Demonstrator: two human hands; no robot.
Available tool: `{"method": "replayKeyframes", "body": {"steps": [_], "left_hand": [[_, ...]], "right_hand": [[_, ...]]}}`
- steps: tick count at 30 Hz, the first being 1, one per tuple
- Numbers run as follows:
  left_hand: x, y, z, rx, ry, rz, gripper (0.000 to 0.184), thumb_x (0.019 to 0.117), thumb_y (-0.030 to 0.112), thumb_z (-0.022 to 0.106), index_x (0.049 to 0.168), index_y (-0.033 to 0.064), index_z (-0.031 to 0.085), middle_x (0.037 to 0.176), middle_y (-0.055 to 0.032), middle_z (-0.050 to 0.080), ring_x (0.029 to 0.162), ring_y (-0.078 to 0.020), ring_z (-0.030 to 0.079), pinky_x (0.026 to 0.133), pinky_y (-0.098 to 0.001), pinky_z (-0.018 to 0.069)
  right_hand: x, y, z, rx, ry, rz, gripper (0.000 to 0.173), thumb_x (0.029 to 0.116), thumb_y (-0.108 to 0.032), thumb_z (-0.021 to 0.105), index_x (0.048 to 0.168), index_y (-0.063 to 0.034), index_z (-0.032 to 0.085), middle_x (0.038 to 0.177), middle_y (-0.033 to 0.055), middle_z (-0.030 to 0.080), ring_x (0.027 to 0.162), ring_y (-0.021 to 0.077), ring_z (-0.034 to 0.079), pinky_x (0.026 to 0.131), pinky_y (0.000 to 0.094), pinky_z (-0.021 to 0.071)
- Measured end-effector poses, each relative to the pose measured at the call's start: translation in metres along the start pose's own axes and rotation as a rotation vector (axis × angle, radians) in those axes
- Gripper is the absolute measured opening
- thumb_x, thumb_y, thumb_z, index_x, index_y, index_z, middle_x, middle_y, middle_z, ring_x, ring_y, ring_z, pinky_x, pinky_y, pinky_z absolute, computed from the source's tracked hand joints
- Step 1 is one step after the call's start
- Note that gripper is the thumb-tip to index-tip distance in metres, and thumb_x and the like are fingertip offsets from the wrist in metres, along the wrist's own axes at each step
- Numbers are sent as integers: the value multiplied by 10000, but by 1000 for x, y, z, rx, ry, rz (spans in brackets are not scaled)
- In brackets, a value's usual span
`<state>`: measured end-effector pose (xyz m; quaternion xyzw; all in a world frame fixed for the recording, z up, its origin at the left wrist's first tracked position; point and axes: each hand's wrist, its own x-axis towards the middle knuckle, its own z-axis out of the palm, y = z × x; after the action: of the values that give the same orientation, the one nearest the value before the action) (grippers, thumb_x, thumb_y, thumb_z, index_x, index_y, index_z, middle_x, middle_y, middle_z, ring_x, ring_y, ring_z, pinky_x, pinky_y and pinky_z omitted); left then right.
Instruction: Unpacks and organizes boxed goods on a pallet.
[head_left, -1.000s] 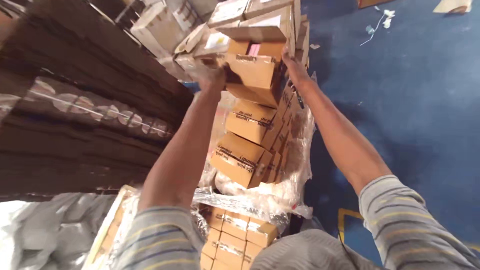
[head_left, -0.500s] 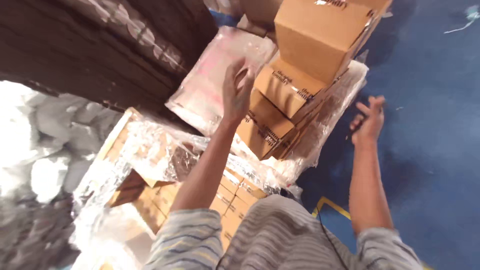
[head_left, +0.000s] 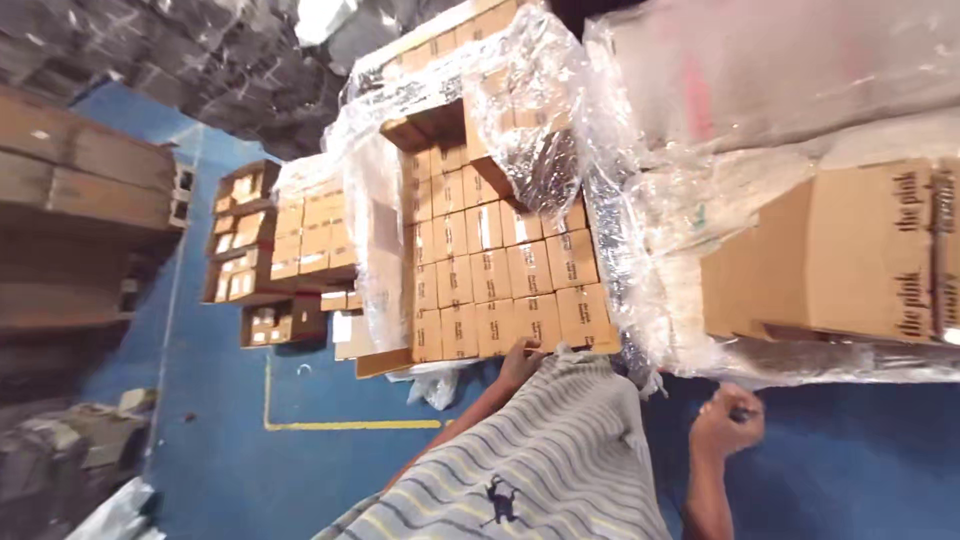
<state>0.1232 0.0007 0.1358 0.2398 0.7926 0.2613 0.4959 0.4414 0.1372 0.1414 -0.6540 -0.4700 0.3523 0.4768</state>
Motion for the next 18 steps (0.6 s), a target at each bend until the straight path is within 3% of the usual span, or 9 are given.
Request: {"method": "replayKeyframes", "body": {"steps": [3, 6, 8, 9, 10, 11, 13, 15, 18], "left_hand": [[31, -2, -24, -8, -126, 112, 406, 1036, 204, 579, 1363, -36, 561, 1354, -214, 619, 1195, -290, 652, 1045, -450, 531], [61, -1, -58, -83, -158, 252, 420, 1037, 219, 562, 1369, -38, 550, 1359, -209, 613, 1190, -273, 652, 1028, -438, 541], [76, -9, -83, -177, -138, 280, 414, 1049, 215, 547, 1370, -46, 552, 1370, -208, 609, 1209, -271, 642, 1037, -436, 535], [87, -15, -96, -233, -114, 265, 409, 1064, 214, 522, 1372, -54, 550, 1359, -213, 613, 1208, -277, 639, 1038, -442, 529], [102, -22, -109, -284, -82, 236, 414, 1078, 224, 487, 1376, -58, 541, 1349, -215, 622, 1201, -283, 642, 1033, -449, 530], [121, -30, -122, -333, -54, 203, 425, 1092, 243, 448, 1381, -58, 530, 1358, -214, 621, 1213, -286, 637, 1040, -455, 526], [169, -45, -149, -405, -3, 154, 471, 1113, 296, 366, 1413, -40, 506, 1398, -202, 602, 1256, -280, 615, 1062, -457, 510], [227, -58, -180, -439, 55, 137, 524, 1123, 337, 292, 1433, -28, 502, 1430, -194, 582, 1288, -272, 593, 1075, -457, 494], [324, -59, -222, -459, 123, 206, 562, 1122, 355, 228, 1471, -12, 471, 1476, -183, 547, 1331, -260, 562, 1097, -440, 469]], "right_hand": [[14, -42, 58, -224, -472, -180, 324, 1021, -208, 593, 1126, 91, 659, 914, 169, 689, 764, 158, 648, 720, 349, 568], [18, -72, 139, -416, -844, -97, 334, 1037, -252, 567, 1248, -14, 670, 1005, 183, 712, 855, 289, 691, 804, 524, 568], [10, -74, 199, -441, -1044, 85, 332, 1058, -217, 526, 1319, -53, 649, 1044, 121, 722, 824, 202, 681, 770, 425, 577], [4, -68, 232, -366, -1094, 229, 315, 1079, -202, 493, 1319, -55, 634, 974, 69, 703, 681, 118, 599, 620, 317, 519], [-1, -58, 265, -236, -1111, 421, 319, 1102, -211, 450, 1328, -53, 611, 959, 47, 701, 627, 80, 568, 554, 263, 483], [-1, -45, 299, -91, -1085, 606, 335, 1114, -227, 412, 1330, -46, 593, 976, 52, 716, 665, 86, 604, 572, 257, 493], [9, -23, 367, 104, -945, 828, 373, 1120, -261, 392, 1344, -14, 560, 1047, 102, 725, 850, 165, 699, 726, 318, 574], [31, -7, 434, 199, -813, 867, 360, 1113, -226, 411, 1376, 9, 482, 1108, 152, 691, 958, 233, 717, 830, 383, 611], [83, 7, 517, 147, -680, 595, 289, 1037, -88, 503, 1321, -33, 492, 1077, 110, 649, 891, 180, 662, 781, 373, 585]]}}
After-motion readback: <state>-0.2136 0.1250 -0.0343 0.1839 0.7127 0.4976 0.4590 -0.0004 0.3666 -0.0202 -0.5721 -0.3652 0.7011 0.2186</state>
